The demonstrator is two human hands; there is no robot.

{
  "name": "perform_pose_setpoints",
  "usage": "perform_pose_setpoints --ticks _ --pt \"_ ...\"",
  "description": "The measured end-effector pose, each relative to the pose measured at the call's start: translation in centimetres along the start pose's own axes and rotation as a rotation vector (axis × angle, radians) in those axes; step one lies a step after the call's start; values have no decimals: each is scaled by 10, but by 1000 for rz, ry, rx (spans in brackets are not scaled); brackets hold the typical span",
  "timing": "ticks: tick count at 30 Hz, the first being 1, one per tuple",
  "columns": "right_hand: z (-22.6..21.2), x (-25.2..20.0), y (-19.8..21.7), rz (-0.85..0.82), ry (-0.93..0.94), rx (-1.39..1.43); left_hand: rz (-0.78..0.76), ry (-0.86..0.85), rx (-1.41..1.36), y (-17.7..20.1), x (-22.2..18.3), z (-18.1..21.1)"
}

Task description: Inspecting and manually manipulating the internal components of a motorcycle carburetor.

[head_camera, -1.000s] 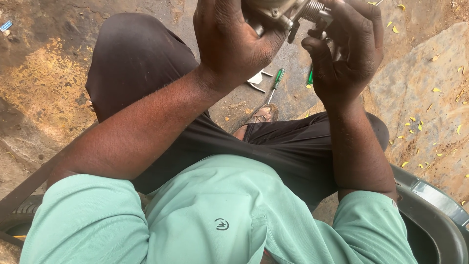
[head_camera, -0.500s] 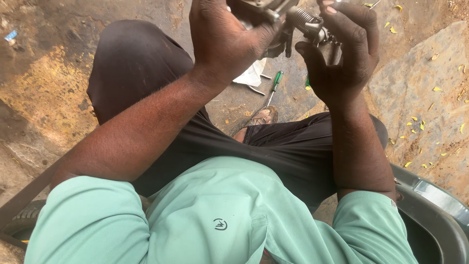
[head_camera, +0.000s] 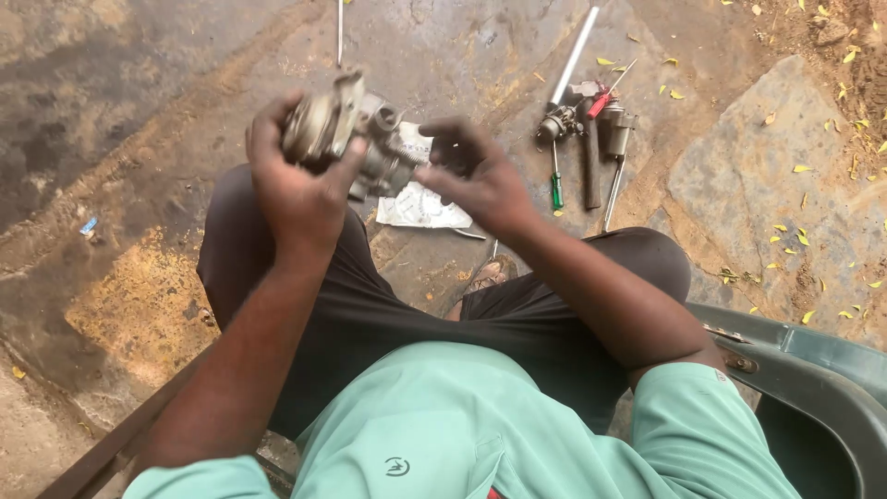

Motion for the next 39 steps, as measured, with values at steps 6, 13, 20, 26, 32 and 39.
perform_pose_setpoints --ticks 6,13,20,26,32,39 --pt "3 -7 -29 93 393 -176 76 26 9 -4 -35 2" --pt "11 10 -24 87 243 -40 57 -2 45 -8 -41 5" --pt "17 7 -57 -24 342 -45 -62 22 305 45 -55 21" --pt "31 -1 -81 -128 434 -161 -99 -10 812 84 -91 41" --pt "4 -9 -97 -274 549 -100 -260 220 815 123 -99 55" --pt "-18 -19 -101 -249 665 -307 -308 -513 846 132 -87 75"
Point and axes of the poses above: each hand's wrist, its own x-axis towards the middle knuckle, its own y-axis out of the back of the hand, z = x × y, the point moved 1 cm from there along x, towards the middle knuckle, and after that the axes turned 3 degrees about -y, right-handed, at the moved point
